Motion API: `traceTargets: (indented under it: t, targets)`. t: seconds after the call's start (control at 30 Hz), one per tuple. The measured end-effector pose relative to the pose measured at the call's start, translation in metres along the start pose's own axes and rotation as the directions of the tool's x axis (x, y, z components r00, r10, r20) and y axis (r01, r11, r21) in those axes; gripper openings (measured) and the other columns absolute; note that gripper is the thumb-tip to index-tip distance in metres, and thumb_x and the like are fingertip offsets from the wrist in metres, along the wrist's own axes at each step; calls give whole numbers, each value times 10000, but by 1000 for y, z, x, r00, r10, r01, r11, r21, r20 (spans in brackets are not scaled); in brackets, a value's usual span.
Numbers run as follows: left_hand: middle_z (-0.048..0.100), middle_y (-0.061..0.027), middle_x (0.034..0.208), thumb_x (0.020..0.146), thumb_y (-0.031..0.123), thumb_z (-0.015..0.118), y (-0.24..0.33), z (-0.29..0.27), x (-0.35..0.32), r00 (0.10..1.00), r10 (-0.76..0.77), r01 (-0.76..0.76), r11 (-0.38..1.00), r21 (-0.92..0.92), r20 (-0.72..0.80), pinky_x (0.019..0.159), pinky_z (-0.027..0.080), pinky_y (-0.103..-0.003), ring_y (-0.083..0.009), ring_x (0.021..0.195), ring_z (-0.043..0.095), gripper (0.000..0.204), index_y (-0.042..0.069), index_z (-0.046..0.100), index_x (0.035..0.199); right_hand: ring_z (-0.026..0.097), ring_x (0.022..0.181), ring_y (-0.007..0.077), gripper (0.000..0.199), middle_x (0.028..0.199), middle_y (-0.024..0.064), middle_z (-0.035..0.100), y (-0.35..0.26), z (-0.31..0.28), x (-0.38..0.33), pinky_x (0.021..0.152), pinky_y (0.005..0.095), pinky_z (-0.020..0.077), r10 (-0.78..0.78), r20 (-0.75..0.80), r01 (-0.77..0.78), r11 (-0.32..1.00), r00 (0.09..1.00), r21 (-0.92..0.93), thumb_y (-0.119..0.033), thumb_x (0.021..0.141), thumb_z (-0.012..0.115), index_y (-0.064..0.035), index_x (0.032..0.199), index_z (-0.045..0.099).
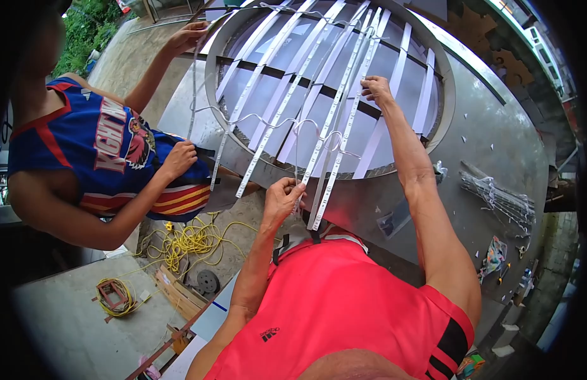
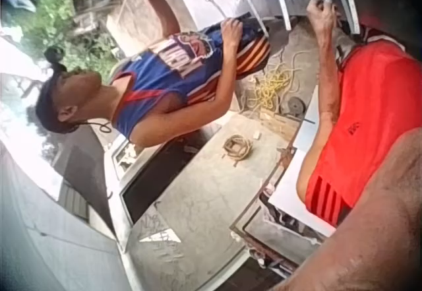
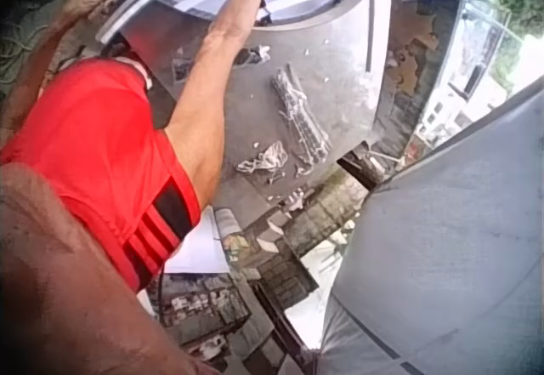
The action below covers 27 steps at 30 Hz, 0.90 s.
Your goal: Assembling a circular LED sign by attaching light strips to a circular frame.
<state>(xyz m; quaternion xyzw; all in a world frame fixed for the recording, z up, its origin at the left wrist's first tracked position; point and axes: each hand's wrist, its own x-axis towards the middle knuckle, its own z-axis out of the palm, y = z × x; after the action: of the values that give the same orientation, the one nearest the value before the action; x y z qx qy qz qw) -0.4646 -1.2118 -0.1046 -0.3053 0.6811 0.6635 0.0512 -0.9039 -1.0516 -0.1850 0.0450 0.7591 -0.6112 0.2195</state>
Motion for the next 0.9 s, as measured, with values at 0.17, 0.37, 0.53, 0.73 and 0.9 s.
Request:
traceTargets:
  t: [0.17,0.37,0.53,0.73,0.9]
  targets:
    - [720,-134,960,921,278,783,21,8,-18,879,428,-205,738,643,-211,697,541,-397,-257,807,686,425,-50,662,1165,701,649,186,198,815,119,740,-15,1,-7,529,307,556,-33,-91,14,980,995,-201,-114,842,745,34,974,758]
    - [660,-182,1001,891,170,760,62,32,-7,695,711,-485,571,662,-104,878,493,-474,-374,988,622,347,-17,656,1164,681,688,181,178,859,90,726,-13,3,-5,548,331,506,16,-43,-15,999,999,31,-110,854,674,2,985,718]
    - [670,-198,1011,892,185,749,74,84,55,772,610,-512,433,742,177,848,496,-497,-384,997,638,310,-16,651,1107,675,651,178,218,811,86,716,-19,-6,-15,548,316,528,-47,-40,57,954,998,296,-107,844,692,11,1028,695]
    - [656,-222,866,908,169,713,70,122,80,848,515,-447,571,688,124,755,500,-535,-434,845,657,234,-16,572,897,682,676,165,119,817,58,717,-31,-26,-32,593,328,545,-117,14,99,896,993,434,-95,887,683,-40,992,684]
    - [700,-241,938,947,99,623,63,110,75,753,658,-534,603,593,10,765,518,-487,-434,882,687,218,-20,677,1122,704,700,185,114,818,90,727,-52,-45,-42,597,328,559,-311,183,170,825,933,539,-77,904,669,-3,989,680]
